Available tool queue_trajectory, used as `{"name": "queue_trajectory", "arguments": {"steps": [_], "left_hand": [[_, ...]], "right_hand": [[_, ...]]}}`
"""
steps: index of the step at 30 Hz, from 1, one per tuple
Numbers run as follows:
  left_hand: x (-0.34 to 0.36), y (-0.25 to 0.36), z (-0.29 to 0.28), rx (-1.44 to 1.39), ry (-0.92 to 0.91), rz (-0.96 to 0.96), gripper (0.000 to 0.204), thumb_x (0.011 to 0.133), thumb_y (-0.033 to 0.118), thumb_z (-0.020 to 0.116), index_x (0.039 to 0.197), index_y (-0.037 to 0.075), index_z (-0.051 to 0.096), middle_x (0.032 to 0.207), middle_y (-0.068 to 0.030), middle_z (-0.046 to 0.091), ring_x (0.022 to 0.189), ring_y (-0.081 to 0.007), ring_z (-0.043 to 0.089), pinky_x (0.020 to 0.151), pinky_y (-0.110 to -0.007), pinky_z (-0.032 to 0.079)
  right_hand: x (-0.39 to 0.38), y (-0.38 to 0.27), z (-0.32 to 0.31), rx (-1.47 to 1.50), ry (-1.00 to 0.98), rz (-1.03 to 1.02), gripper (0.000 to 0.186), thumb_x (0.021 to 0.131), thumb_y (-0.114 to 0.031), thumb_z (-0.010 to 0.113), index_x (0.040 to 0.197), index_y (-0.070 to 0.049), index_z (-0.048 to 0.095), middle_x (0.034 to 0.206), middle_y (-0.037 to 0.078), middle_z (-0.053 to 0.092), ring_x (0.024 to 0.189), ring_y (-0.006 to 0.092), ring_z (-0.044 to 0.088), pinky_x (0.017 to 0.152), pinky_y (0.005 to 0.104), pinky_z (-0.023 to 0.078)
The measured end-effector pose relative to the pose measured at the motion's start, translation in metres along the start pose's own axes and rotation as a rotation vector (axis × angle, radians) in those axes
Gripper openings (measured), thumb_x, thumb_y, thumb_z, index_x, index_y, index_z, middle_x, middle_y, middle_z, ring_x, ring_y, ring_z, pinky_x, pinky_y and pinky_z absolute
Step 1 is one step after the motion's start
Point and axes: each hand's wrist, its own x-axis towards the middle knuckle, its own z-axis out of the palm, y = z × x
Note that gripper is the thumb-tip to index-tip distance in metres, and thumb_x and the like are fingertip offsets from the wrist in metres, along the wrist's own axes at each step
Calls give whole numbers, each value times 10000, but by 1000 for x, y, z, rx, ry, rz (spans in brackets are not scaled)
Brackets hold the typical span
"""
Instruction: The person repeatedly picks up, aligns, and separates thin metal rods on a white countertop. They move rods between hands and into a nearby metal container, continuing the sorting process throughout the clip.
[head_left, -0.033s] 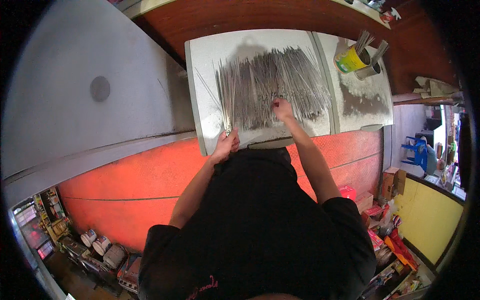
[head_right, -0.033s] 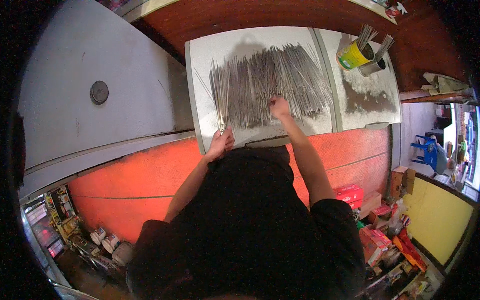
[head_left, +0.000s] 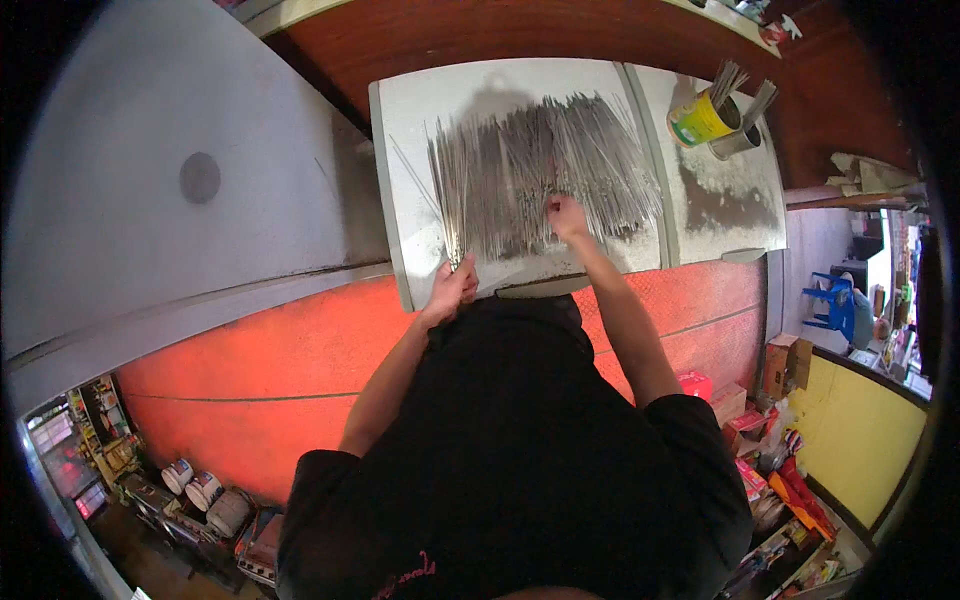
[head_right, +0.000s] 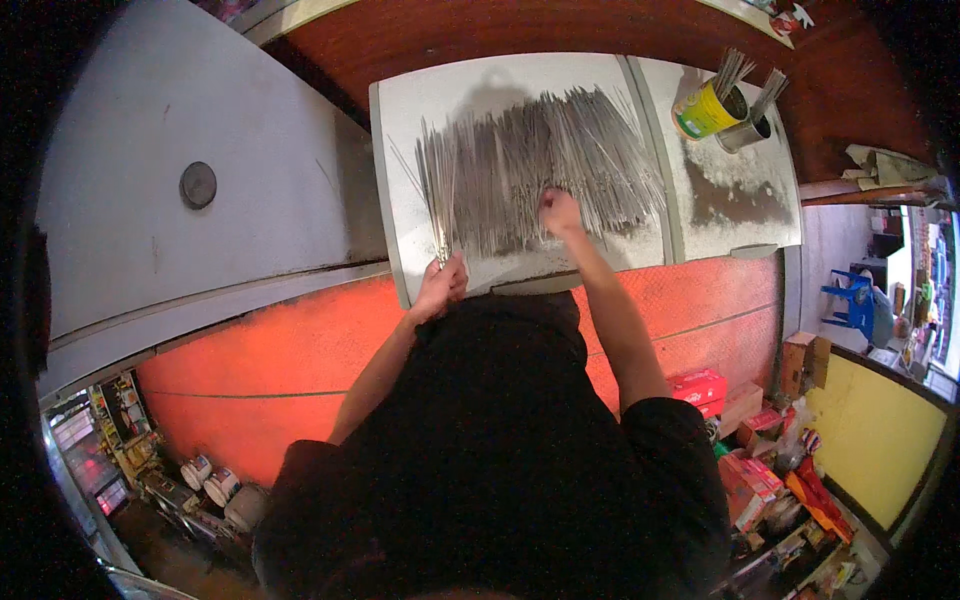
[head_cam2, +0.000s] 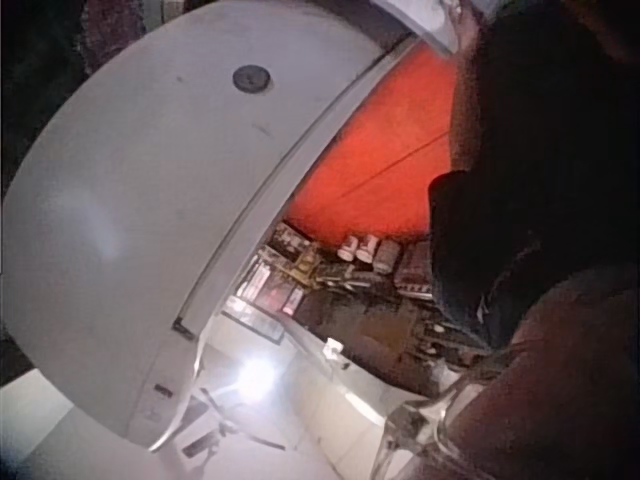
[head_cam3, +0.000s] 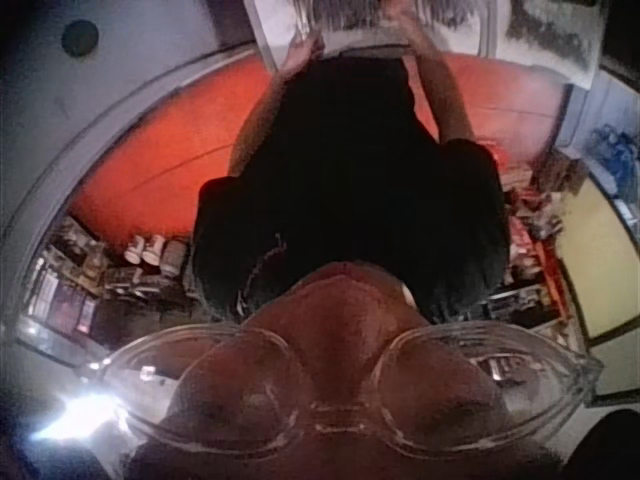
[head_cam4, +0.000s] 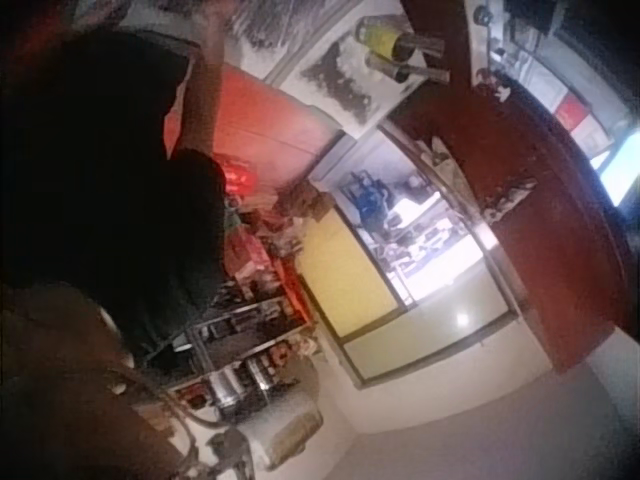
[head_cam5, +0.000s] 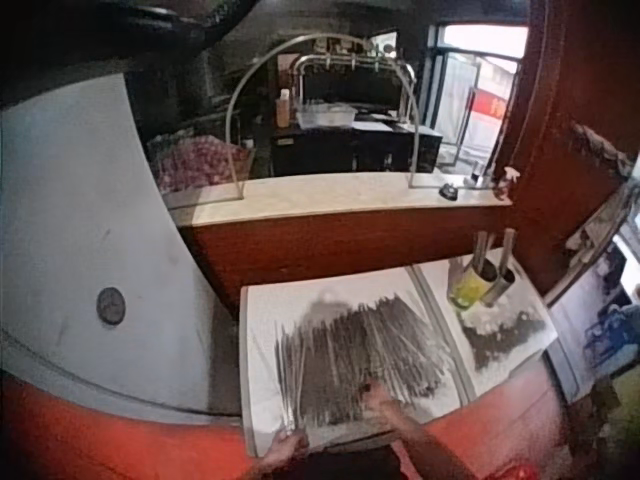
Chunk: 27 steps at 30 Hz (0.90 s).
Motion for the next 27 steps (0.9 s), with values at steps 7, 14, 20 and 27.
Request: {"name": "queue_trajectory", "arguments": {"steps": [7, 14, 20, 27], "left_hand": [[1, 8, -1, -16, 29, 128, 457, 1042, 380, 524, 675, 150, 380, 536, 38, 365, 434, -84, 331, 414, -273, 258], [0, 14, -1, 1, 50, 174, 478, 1049, 362, 513, 650, 142, 370, 518, 34, 365, 415, -87, 319, 404, -274, 246], [4, 12, -1, 17, 93, 182, 490, 1049, 363, 513, 638, 142, 364, 503, 34, 356, 405, -88, 317, 395, -277, 240], [4, 17, 2, -13, 82, 161, 491, 1051, 362, 511, 639, 143, 358, 505, 36, 352, 402, -87, 324, 392, -278, 235]], "right_hand": [[21, 19, -2, -173, 361, -200, 161, 872, -139, 583, 895, 14, 630, 943, 271, 671, 891, 453, 652, 790, 507, 529], [10, 0, -4, -90, 260, -38, 181, 852, -210, 619, 932, -67, 695, 911, 213, 703, 887, 424, 671, 810, 491, 545], [1, -3, -3, -39, 291, -82, 199, 836, -219, 607, 917, -70, 711, 835, 229, 697, 833, 425, 681, 781, 509, 552], [32, 21, 16, -139, 336, -110, 277, 899, -239, 580, 994, 16, 626, 1010, 237, 685, 942, 452, 651, 824, 521, 526]]}}
